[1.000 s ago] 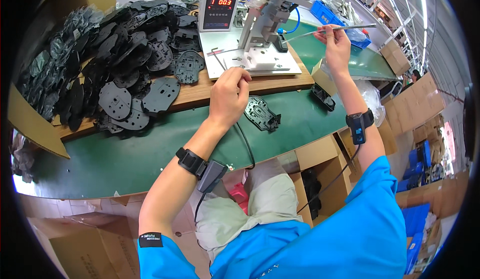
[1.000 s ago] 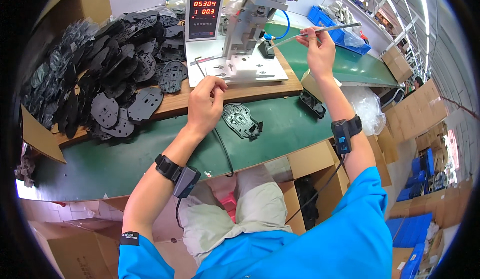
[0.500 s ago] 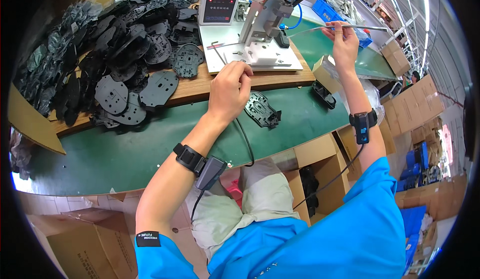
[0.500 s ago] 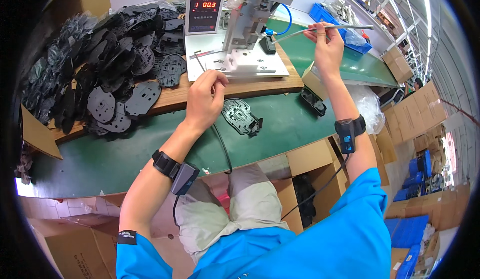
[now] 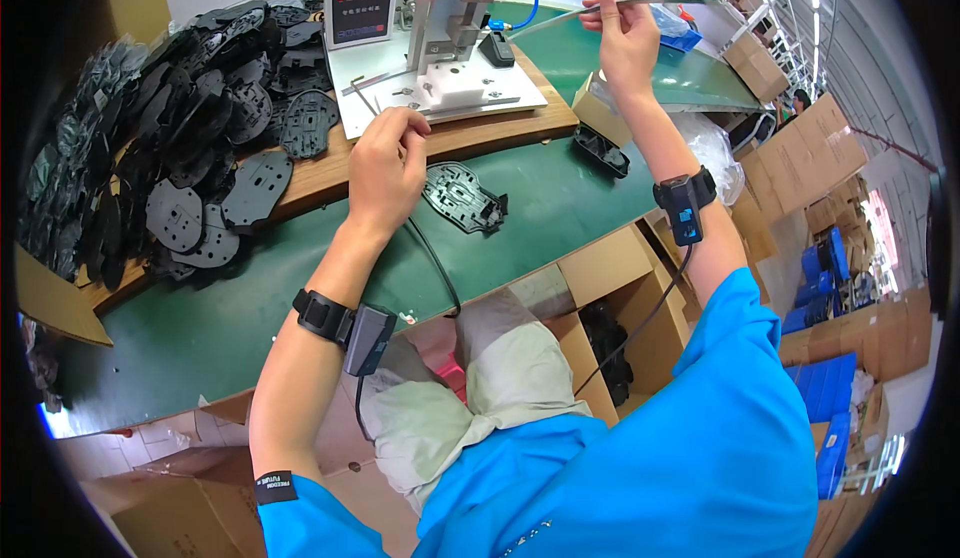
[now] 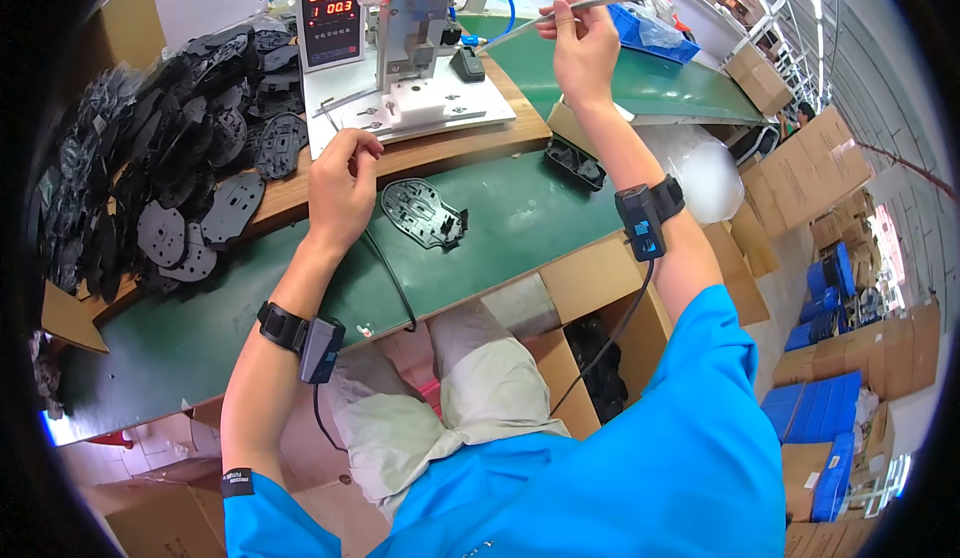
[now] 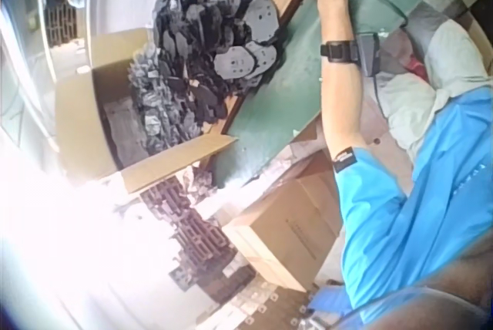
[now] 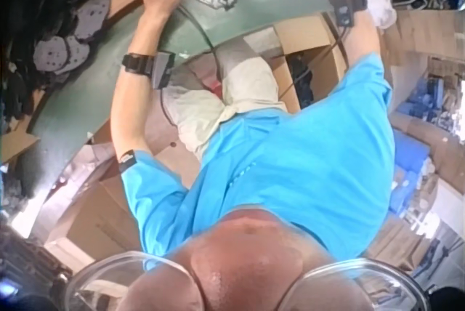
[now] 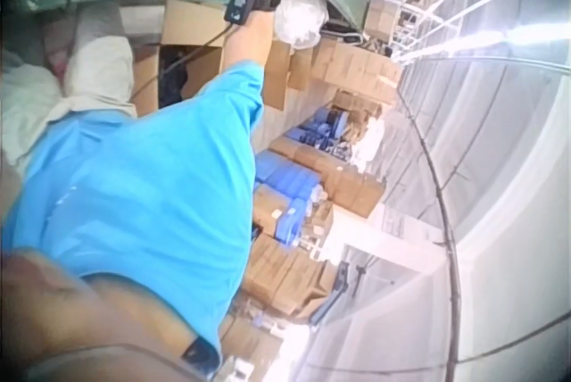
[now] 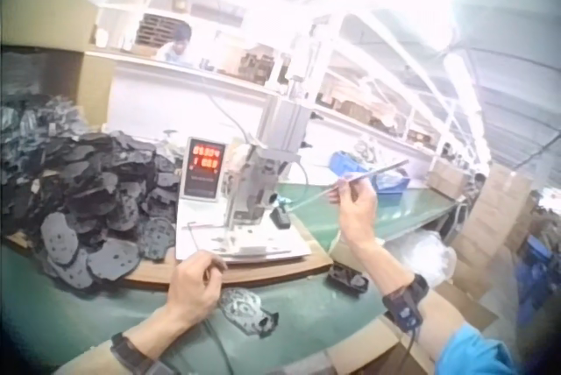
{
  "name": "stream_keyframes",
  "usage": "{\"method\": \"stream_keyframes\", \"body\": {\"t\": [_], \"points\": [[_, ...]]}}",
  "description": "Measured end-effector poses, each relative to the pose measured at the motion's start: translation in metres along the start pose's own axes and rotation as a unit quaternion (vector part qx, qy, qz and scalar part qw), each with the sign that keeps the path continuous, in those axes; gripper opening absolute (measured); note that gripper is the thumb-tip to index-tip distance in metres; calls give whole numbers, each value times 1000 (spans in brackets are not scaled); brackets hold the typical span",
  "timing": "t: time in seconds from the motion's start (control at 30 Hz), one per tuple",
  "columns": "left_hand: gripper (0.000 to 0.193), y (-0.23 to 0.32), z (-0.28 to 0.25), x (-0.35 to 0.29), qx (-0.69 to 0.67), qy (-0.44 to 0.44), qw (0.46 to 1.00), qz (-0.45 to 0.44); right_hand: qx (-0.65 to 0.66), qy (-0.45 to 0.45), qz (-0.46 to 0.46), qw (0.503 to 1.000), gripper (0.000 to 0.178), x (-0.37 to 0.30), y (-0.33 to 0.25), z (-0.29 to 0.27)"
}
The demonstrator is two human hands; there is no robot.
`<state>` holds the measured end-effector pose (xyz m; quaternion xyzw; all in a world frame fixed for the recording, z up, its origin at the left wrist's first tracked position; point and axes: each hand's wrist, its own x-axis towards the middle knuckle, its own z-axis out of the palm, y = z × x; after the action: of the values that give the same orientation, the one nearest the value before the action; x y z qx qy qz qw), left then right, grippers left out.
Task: The person removes a metal component from a plastic bag, places a mouse base into a machine to press it, and then peels a layer of film off a long metal strip.
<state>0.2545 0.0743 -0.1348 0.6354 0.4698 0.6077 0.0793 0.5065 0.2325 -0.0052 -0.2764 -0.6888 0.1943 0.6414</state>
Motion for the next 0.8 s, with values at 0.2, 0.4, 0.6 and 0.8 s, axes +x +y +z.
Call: {"method": "stream_keyframes", "body": {"t": [0.2,0.4,0.6,0.8], "points": [[7,-2,0,2,10,7,1000,0,-74,-14,-34,997,45,-2,-33,-11],[10,1,-2,1,20,-5,1000,9,68,-53,71,994,26,-5,-46,-36],[11,-4,0,-1,18,-9,1000,-2,306,-31,244,920,32,-16,-25,-51],[11,-4,1,-2,24,-18,999,-12,320,-131,259,902,37,-26,-6,-50]]}}
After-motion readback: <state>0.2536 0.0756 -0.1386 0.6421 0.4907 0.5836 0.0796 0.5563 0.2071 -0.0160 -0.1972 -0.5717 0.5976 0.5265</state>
